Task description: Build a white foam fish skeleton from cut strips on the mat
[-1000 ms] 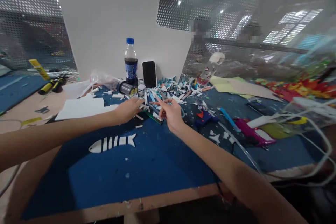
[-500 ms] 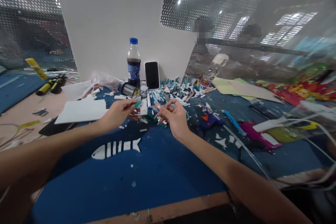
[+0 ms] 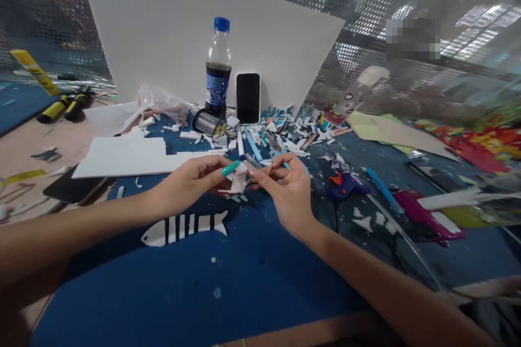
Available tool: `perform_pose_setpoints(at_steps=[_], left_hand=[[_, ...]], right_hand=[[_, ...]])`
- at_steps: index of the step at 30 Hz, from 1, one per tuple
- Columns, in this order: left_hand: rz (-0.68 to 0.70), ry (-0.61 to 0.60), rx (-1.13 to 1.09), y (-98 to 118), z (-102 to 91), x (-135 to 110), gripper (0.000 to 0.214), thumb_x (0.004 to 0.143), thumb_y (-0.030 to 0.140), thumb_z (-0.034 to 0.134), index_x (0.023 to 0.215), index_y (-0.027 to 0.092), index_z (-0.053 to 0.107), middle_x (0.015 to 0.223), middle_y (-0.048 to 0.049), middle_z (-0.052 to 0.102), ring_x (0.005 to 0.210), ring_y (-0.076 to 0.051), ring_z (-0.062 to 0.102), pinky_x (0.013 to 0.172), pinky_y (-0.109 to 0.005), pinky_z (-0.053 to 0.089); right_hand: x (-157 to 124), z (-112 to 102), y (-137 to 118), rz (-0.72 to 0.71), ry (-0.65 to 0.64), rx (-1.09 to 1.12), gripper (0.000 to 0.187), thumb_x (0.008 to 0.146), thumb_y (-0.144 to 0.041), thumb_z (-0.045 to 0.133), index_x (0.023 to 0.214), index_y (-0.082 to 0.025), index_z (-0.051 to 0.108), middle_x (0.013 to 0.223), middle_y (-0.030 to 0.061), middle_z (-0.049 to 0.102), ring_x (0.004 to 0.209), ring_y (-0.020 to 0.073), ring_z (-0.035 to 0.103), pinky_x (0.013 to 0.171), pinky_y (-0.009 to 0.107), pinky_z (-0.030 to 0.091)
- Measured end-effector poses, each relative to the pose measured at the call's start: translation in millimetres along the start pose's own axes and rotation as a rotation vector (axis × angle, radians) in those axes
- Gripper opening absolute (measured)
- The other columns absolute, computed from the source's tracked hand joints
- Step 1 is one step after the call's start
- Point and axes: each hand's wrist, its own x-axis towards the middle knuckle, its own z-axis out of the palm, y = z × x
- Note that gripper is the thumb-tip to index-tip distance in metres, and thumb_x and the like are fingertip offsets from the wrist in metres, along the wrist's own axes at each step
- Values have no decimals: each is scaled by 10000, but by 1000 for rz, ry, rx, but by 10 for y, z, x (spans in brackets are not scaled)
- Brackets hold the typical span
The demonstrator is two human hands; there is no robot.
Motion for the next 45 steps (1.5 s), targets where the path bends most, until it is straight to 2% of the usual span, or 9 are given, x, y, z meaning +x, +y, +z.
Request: perform_pose_setpoints(at_steps=[3,7,12,16,21,27,35,40,45], left_hand=[[-4,-45,-37,17,-14,-8,288,765,359,675,982,183,605,947,-48,708,867,-189,693,778,-322,590],[-40,-13,32,5,-28,-16,410,660,263,765,1034,188,613,901,-41,718,823,-199,704,736,-314,609],[-52,30,119,6,-17,-32,414,642,234,738,1044,170,662,935,-52,722,843,-221,701,730,-328,628],[-21,17,145,17,-30,-42,391,652,232,717,1038,174,684,903,-50,724,768,-212,697,665,-326,635],[-47,-10,178,17,-56,-47,410,682,203,700,1088,157,670,877,-53,721,763,-182,689,653,-256,620],[-24,5,182,-26,-46,-53,375,682,197,708,1056,197,689,906,-28,712,788,-151,685,663,-187,600],[-18,-14,174,14,-42,-71,363,695,207,708,1057,214,686,884,-9,710,758,-133,690,642,-157,592],[-37,-1,169,29,-32,-72,367,676,183,705,1042,176,686,903,-28,712,736,-143,695,613,-160,593],[-42,-7,157,21,-44,-62,366,683,185,699,1048,200,687,918,-19,718,763,-149,701,639,-171,600]], right_hand=[[-22,1,-12,-20,-15,-21,354,695,-269,774,767,-240,429,590,-75,609,544,120,648,550,254,579],[-72,13,-40,-43,-57,-106,335,725,-262,752,772,-241,422,586,-75,580,552,116,633,547,255,561],[-105,22,-52,-96,-73,-211,299,758,-262,725,790,-239,428,605,-73,558,592,113,632,587,256,548],[-106,24,-68,-116,-85,-255,288,774,-254,708,785,-237,421,593,-77,544,563,103,609,562,252,531],[-123,26,-76,-222,-82,-291,282,772,-198,708,784,-229,428,596,-74,543,561,99,604,531,241,513],[-158,31,-78,-307,-58,-344,271,775,-163,705,792,-222,441,621,-67,546,559,85,597,512,218,508],[-122,16,-86,-280,-74,-329,272,777,-166,706,806,-228,442,610,-68,574,561,103,630,507,229,521],[-135,21,-89,-314,-69,-341,275,772,-160,710,804,-229,446,618,-64,578,586,109,642,539,241,545],[-143,27,-105,-329,-44,-348,278,760,-147,713,803,-227,450,630,-60,574,581,106,636,540,237,542]])
